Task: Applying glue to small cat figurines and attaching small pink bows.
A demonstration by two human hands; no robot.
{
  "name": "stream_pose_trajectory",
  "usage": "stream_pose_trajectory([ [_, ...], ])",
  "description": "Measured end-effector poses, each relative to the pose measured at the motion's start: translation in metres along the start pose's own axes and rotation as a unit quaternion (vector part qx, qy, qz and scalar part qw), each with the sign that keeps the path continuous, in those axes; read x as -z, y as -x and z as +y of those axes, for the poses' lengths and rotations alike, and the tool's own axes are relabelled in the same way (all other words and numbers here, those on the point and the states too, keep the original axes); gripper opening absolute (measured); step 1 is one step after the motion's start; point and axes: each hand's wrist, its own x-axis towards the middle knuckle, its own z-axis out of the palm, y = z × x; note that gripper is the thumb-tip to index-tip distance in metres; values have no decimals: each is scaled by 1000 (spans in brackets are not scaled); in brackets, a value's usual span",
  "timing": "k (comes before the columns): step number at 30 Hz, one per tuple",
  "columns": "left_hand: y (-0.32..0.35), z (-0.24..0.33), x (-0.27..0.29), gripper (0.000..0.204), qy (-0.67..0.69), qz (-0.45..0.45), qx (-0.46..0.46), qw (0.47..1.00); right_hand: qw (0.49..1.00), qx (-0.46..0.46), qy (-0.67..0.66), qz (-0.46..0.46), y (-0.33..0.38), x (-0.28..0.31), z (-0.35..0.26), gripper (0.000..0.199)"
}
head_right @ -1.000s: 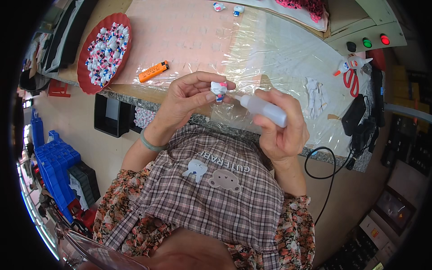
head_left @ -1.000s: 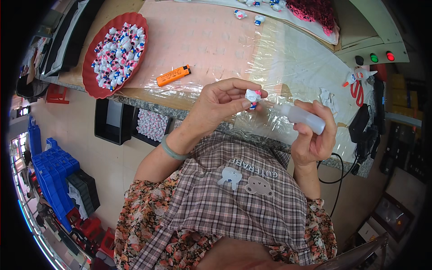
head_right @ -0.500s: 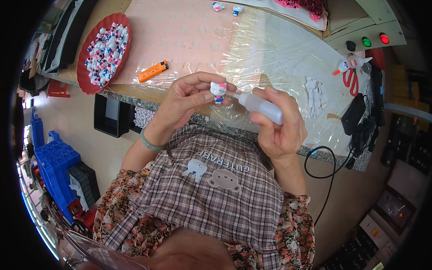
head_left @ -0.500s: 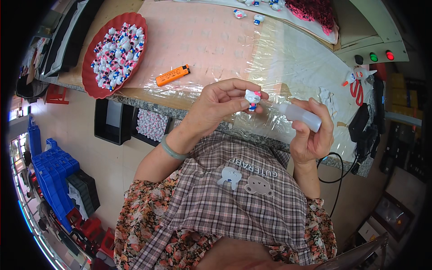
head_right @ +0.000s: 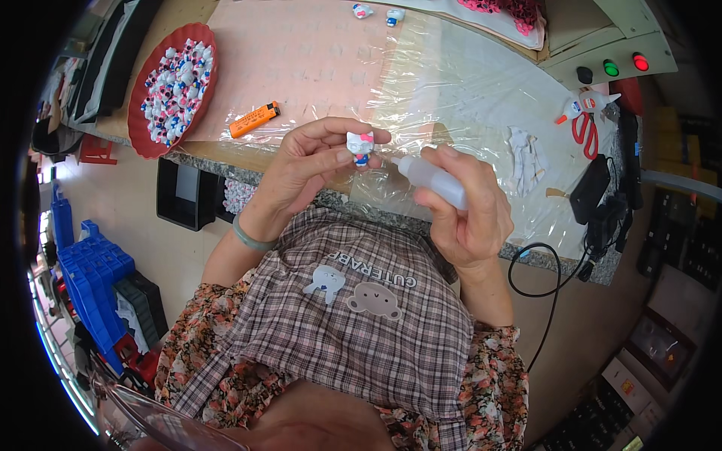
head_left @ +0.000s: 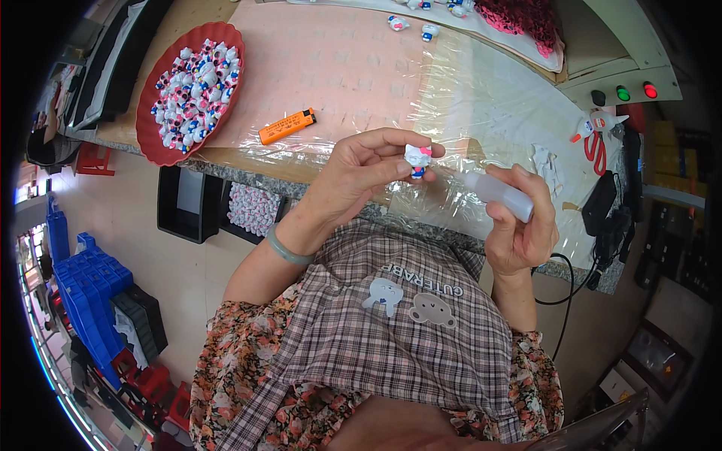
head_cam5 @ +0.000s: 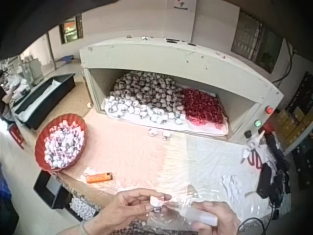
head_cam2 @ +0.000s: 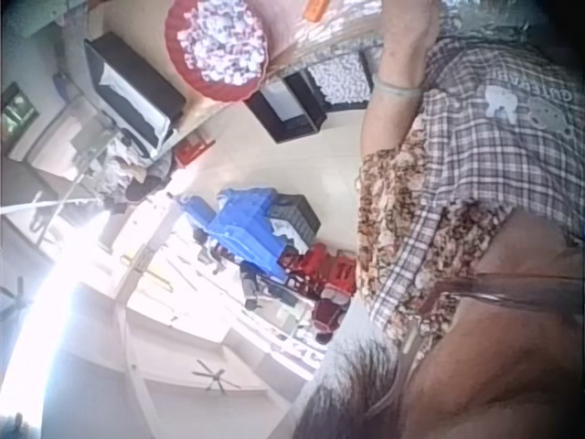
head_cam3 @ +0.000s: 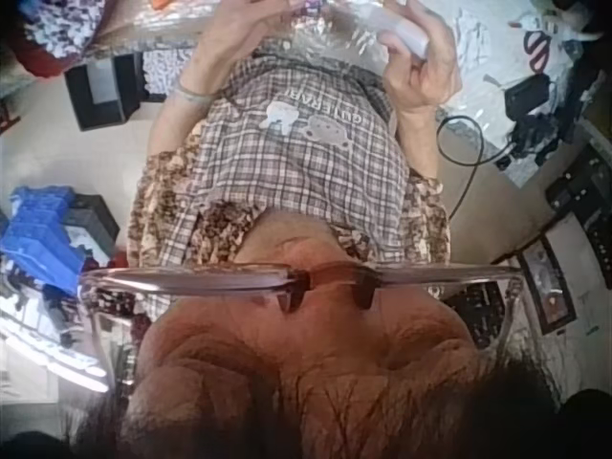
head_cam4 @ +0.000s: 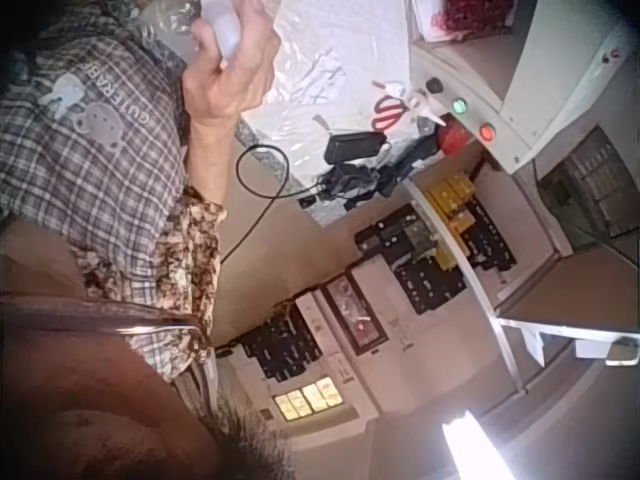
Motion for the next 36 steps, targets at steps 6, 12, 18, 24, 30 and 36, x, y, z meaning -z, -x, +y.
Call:
stream_pose_trajectory([
  [6,0,-3,3,33,-4,5,7,1000,998,-50,-25,-19,-1,2,-2,43],
  [12,-6,-1,2,34,0,-7,19,1000,998,-59,-32,-14,-2,-4,7,41],
  [18,-7,-2,5,32,22,-1,2,1000,990,-112,-78,42,2,-3,12,43],
  [24,-5,-4,16,33,-47,37,-2,998,875,-304,-361,102,-11,-2,28,34],
  [30,-10,-16,23,31,-84,41,-6,996,847,-423,-319,35,-31,-10,76,27],
  [36,-12,-19,25,33,-99,25,-1,995,915,-395,-78,-18,-73,-20,159,20],
])
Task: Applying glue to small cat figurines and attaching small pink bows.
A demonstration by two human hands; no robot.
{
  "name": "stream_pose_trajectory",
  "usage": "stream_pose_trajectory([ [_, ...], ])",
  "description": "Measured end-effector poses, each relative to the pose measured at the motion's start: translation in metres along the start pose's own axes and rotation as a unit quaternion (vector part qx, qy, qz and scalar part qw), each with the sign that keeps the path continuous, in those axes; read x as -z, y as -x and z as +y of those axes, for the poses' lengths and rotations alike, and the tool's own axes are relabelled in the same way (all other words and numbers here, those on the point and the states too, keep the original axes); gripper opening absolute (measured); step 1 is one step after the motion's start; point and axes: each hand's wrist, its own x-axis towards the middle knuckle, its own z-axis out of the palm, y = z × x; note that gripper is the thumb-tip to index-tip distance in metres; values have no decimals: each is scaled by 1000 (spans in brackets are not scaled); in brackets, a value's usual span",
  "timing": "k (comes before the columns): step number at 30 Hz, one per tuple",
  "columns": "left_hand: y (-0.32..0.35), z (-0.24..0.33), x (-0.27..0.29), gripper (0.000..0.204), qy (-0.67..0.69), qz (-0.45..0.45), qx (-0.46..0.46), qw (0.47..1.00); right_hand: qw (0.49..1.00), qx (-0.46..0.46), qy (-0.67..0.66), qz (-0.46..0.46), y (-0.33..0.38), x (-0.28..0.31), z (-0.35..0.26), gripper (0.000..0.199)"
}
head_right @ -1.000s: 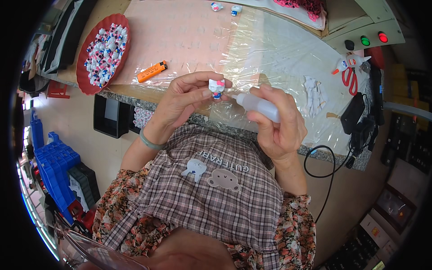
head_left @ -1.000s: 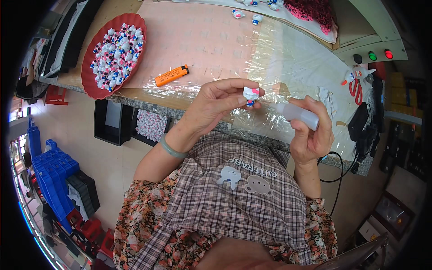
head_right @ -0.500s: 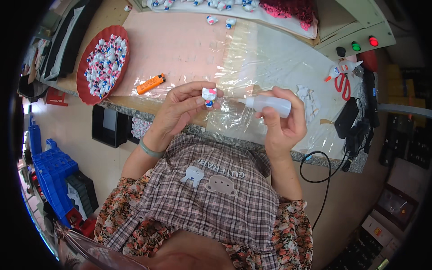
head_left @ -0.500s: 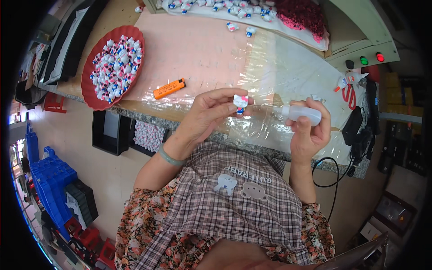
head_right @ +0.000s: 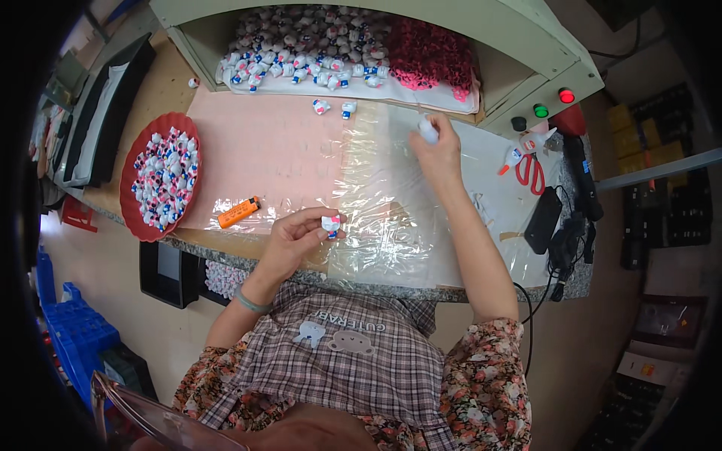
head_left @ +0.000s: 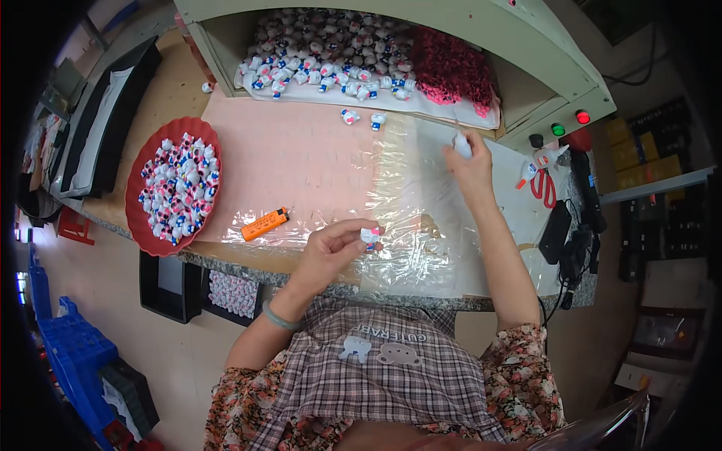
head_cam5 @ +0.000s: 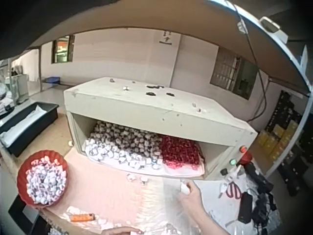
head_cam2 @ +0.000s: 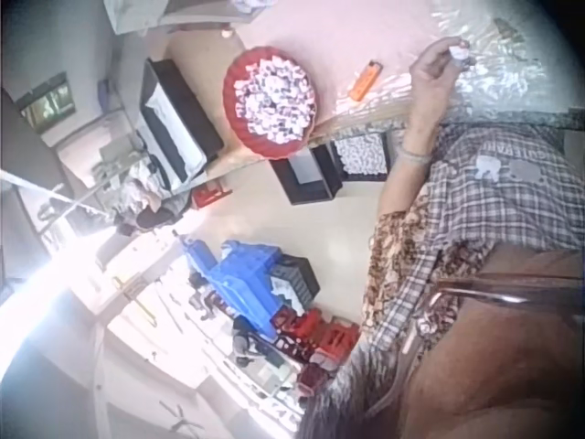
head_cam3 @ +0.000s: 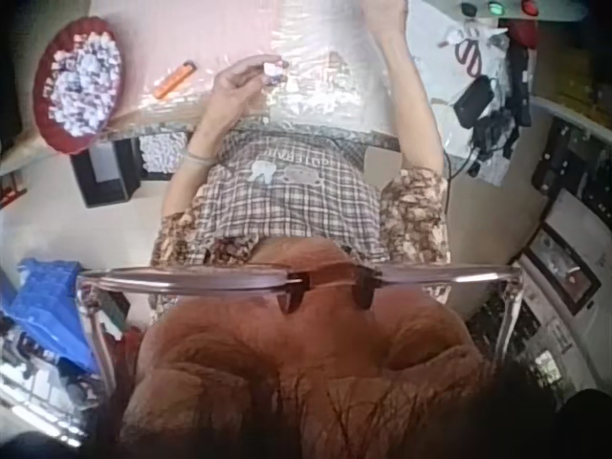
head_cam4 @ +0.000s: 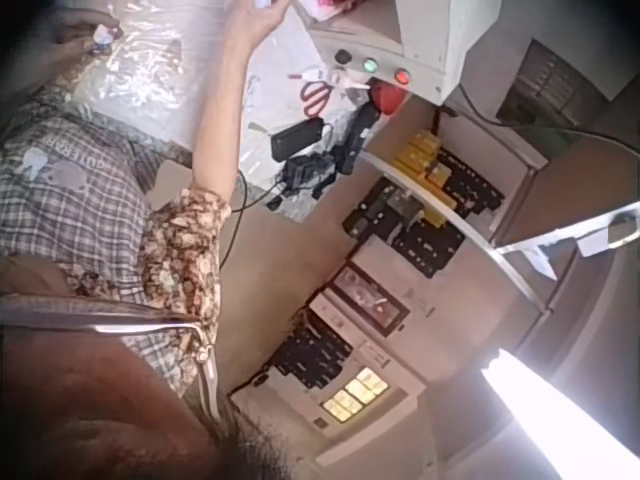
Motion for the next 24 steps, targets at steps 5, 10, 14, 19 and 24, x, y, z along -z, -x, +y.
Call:
stream_pose_trajectory([
  [5,-1,0,1,33,-14,-23,2,1000,983,79,158,54,-78,7,11,27],
  [10,0,-1,1,32,-14,-28,15,999,925,187,325,68,-108,-14,9,46],
  [14,-2,0,1,32,-23,-36,16,999,913,191,357,53,-121,-27,11,45],
  [19,-3,2,0,32,-25,-38,7,999,918,180,353,30,-140,-30,12,35],
  [24,0,1,-1,31,-31,-37,0,999,918,181,345,81,-150,-22,19,32],
])
